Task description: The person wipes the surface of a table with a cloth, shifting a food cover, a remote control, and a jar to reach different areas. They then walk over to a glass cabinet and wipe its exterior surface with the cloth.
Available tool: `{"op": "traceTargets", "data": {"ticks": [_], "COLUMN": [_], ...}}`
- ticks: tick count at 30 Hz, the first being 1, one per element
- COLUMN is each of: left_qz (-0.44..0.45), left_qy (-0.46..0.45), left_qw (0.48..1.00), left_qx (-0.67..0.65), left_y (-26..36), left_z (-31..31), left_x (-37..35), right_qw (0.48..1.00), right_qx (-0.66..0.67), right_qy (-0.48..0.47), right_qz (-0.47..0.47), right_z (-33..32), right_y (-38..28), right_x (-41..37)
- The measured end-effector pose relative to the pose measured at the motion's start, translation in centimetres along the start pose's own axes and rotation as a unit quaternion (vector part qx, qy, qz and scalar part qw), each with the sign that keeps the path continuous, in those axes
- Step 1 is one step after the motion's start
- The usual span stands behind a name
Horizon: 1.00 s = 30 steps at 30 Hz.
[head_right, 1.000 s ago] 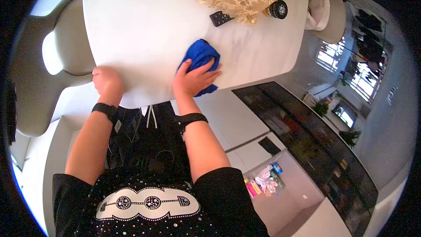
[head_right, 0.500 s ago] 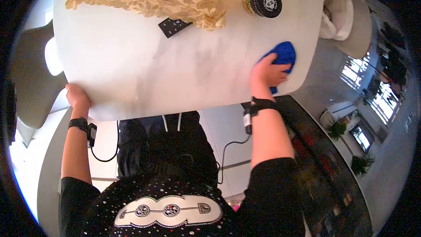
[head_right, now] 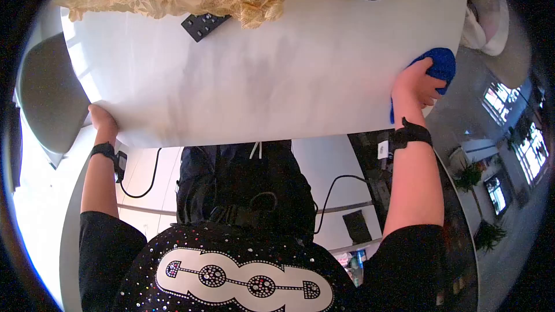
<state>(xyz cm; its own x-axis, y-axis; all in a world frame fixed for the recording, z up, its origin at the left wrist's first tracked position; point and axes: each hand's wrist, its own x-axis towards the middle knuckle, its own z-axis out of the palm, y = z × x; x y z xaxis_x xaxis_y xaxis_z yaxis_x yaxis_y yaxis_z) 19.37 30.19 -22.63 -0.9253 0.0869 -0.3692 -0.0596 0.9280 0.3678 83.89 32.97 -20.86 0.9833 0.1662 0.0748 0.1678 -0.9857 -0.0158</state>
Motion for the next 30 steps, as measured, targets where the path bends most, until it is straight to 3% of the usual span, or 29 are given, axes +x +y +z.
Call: {"op": "traceTargets", "data": {"ticks": [6, 14, 21, 24, 28, 30], "left_qz": [0.027, 0.049, 0.094, 0.166, 0.287, 0.254], "left_qy": [-0.031, -0.011, -0.004, -0.015, -0.024, -0.034], "left_qw": [0.998, 0.999, 0.990, 0.948, 0.812, 0.836], "left_qx": [-0.044, -0.005, 0.107, 0.272, 0.507, 0.485], "left_y": [-1.8, -2.0, -2.1, -3.1, -3.4, -3.0], "left_z": [-0.1, -0.2, -0.5, -0.4, 0.1, -0.1], "left_x": [3.8, 4.7, 5.3, 6.9, 8.7, 8.9], "right_qw": [1.000, 1.000, 0.999, 0.997, 0.993, 0.991], "right_qx": [0.008, 0.007, 0.035, 0.068, 0.116, 0.132], "right_qy": [-0.024, -0.006, -0.003, 0.008, -0.012, 0.001], "right_qz": [-0.006, 0.010, 0.003, 0.030, 0.033, 0.030], "right_z": [-0.2, 0.9, 0.6, 1.0, -0.4, -0.1], "right_y": [-0.5, -0.4, -0.5, -1.0, -1.5, -1.6], "right_x": [0.0, 0.6, 0.5, 0.8, 0.7, 1.5]}}
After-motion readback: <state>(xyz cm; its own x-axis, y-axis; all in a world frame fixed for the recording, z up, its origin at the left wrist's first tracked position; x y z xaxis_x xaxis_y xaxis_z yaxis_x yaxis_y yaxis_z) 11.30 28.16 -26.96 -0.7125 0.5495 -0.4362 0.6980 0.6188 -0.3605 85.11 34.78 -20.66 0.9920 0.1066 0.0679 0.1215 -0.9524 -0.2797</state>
